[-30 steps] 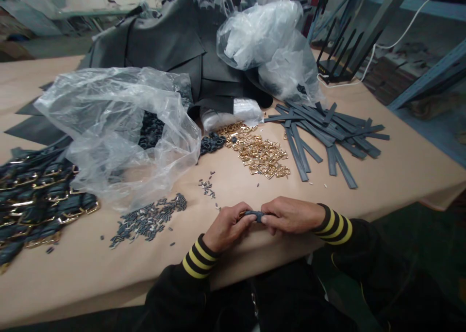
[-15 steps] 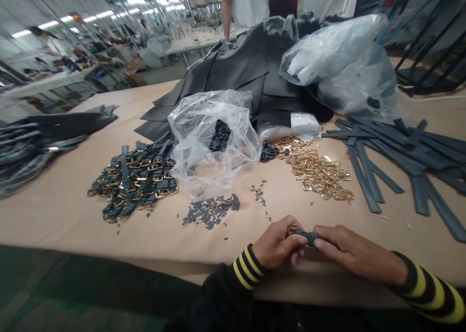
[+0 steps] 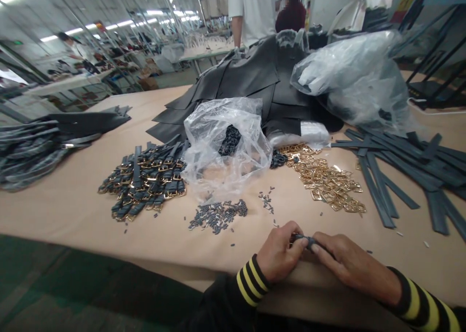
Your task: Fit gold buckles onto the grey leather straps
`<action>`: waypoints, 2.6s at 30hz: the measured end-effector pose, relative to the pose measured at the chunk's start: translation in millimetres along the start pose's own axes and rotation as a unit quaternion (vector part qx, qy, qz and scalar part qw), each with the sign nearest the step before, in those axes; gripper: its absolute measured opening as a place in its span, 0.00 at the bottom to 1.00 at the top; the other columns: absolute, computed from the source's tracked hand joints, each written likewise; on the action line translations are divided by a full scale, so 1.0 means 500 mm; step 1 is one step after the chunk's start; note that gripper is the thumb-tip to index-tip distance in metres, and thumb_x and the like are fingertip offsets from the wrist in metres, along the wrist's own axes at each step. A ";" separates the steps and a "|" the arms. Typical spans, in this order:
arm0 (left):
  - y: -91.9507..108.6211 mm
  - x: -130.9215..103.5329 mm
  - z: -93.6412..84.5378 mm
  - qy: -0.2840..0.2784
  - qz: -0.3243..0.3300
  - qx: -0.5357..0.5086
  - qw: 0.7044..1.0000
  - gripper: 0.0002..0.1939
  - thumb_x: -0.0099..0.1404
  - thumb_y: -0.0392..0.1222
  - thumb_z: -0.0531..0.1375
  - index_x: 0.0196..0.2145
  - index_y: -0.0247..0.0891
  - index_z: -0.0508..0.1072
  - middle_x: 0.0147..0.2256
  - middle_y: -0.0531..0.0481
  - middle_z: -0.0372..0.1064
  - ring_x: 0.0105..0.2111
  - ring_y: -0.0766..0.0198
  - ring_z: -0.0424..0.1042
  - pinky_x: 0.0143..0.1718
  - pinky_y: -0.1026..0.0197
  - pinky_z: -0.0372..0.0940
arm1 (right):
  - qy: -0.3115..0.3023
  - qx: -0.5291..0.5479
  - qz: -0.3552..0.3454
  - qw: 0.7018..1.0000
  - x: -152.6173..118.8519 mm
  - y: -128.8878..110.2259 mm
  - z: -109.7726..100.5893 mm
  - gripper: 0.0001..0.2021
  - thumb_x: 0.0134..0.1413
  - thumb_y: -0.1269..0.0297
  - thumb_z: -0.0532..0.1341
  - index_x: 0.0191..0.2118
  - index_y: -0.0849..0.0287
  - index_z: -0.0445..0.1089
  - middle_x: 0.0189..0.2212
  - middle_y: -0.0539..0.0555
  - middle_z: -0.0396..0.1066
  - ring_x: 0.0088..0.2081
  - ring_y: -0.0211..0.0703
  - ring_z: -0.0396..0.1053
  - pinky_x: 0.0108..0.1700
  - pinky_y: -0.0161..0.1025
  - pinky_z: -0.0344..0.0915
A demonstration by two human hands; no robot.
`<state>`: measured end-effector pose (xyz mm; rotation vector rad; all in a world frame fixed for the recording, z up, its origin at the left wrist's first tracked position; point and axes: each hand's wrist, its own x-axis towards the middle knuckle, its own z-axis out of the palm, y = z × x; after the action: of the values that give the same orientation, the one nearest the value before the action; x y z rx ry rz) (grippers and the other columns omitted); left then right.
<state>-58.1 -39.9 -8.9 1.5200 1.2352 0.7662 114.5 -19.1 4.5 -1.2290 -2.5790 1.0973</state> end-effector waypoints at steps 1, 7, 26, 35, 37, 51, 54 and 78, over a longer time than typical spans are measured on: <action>-0.001 0.000 0.000 0.008 -0.005 -0.010 1.000 0.07 0.60 0.42 0.53 0.29 0.36 0.62 0.19 0.55 0.61 0.19 0.71 0.59 0.21 0.68 0.55 | 0.003 -0.009 -0.005 1.000 0.002 0.000 -0.003 0.12 0.59 0.63 0.44 0.28 0.59 0.59 0.21 0.52 0.64 0.24 0.41 0.63 0.28 0.37 0.53; -0.011 0.004 -0.024 -0.124 -0.069 -0.206 0.968 0.11 0.60 0.47 0.53 0.32 0.35 0.61 0.21 0.55 0.62 0.16 0.73 0.59 0.16 0.70 0.54 | -0.029 0.035 -0.050 0.998 0.009 -0.006 -0.033 0.12 0.59 0.64 0.46 0.29 0.61 0.61 0.22 0.50 0.63 0.24 0.35 0.60 0.27 0.33 0.52; -0.015 0.007 -0.019 -0.069 -0.019 -0.091 0.993 0.05 0.60 0.41 0.54 0.32 0.36 0.62 0.23 0.57 0.58 0.19 0.73 0.59 0.20 0.69 0.55 | -0.132 0.139 -0.006 0.981 0.023 0.006 -0.058 0.10 0.55 0.68 0.49 0.25 0.63 0.62 0.18 0.47 0.61 0.18 0.29 0.57 0.23 0.28 0.53; -0.009 0.007 -0.002 0.012 0.037 -0.007 0.999 0.05 0.61 0.39 0.52 0.30 0.35 0.65 0.25 0.54 0.60 0.24 0.70 0.59 0.26 0.67 0.56 | -0.102 0.085 -0.035 0.991 0.020 0.015 -0.054 0.10 0.57 0.67 0.48 0.25 0.62 0.57 0.18 0.45 0.53 0.20 0.30 0.51 0.23 0.30 0.48; -0.010 0.009 -0.004 -0.014 0.049 0.030 0.998 0.04 0.61 0.37 0.51 0.30 0.36 0.64 0.24 0.55 0.58 0.24 0.70 0.58 0.27 0.67 0.56 | -0.111 0.093 -0.035 0.989 0.017 0.014 -0.052 0.11 0.57 0.67 0.47 0.25 0.62 0.57 0.18 0.45 0.55 0.19 0.29 0.52 0.23 0.29 0.49; -0.020 0.020 -0.013 -0.086 0.134 0.059 0.985 0.06 0.61 0.35 0.50 0.29 0.35 0.65 0.26 0.50 0.64 0.27 0.68 0.63 0.30 0.65 0.59 | -0.117 0.167 -0.015 0.979 0.004 0.028 -0.040 0.14 0.58 0.64 0.47 0.24 0.63 0.60 0.16 0.45 0.56 0.18 0.29 0.54 0.23 0.28 0.52; -0.028 0.014 -0.012 -0.104 0.080 -0.010 0.991 0.07 0.62 0.39 0.50 0.30 0.34 0.65 0.23 0.53 0.61 0.21 0.71 0.60 0.25 0.66 0.57 | -0.096 0.135 -0.027 0.986 0.006 0.027 -0.039 0.13 0.56 0.64 0.49 0.23 0.63 0.59 0.17 0.44 0.52 0.20 0.29 0.51 0.22 0.28 0.48; 0.025 0.020 -0.101 -0.085 0.032 0.045 0.995 0.11 0.61 0.41 0.52 0.37 0.36 0.70 0.22 0.51 0.69 0.22 0.68 0.68 0.24 0.66 0.63 | 0.072 0.058 -0.045 0.995 0.019 0.039 -0.081 0.13 0.53 0.57 0.54 0.34 0.63 0.66 0.25 0.51 0.66 0.26 0.34 0.61 0.28 0.30 0.55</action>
<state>-97.0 -14.9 17.6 1.6689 1.1113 0.6144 135.0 18.8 19.8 -1.1121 -2.4030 1.0817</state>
